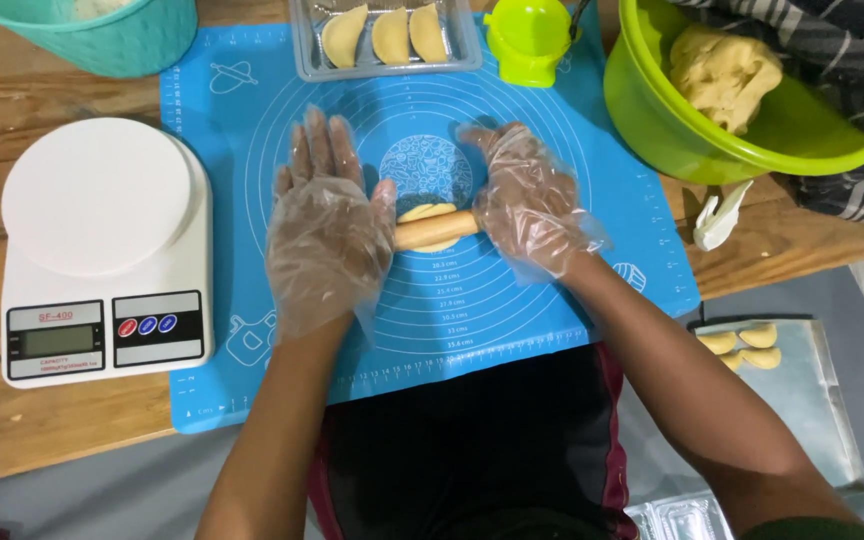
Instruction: Weighing small pieces of dough on a digital scale and rolling them flat with a rolling pin on a silicone mat.
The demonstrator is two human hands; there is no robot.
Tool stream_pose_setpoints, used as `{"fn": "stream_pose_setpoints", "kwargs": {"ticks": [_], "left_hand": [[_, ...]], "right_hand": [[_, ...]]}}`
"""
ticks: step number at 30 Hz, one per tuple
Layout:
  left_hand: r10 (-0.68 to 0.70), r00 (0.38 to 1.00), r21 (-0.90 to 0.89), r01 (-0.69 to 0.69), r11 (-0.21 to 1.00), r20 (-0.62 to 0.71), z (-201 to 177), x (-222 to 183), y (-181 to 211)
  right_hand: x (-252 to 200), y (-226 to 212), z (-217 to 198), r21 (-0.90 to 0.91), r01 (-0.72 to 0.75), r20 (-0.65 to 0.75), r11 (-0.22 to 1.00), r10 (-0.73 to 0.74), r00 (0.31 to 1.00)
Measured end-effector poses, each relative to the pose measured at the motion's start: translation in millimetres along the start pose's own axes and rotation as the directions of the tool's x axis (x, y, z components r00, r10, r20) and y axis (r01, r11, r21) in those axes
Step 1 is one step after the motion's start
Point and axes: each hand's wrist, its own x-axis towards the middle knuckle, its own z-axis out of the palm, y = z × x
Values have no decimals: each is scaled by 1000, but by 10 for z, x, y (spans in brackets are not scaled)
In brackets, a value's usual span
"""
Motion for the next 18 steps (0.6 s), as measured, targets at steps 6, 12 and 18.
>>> {"fn": "stream_pose_setpoints", "kwargs": {"ticks": [6,12,18], "left_hand": [[67,928,-70,-99,993,-366,538,362,-180],[81,912,24,-78,997,-403,313,424,-172],[46,949,23,-41,999,-312,130,525,-158]], "right_hand": [[135,-38,-25,-66,-6,2,998,7,1000],[300,72,82,-9,-23,-67,1000,22,997],[430,274,223,-268,376,-295,887,-447,844]]}}
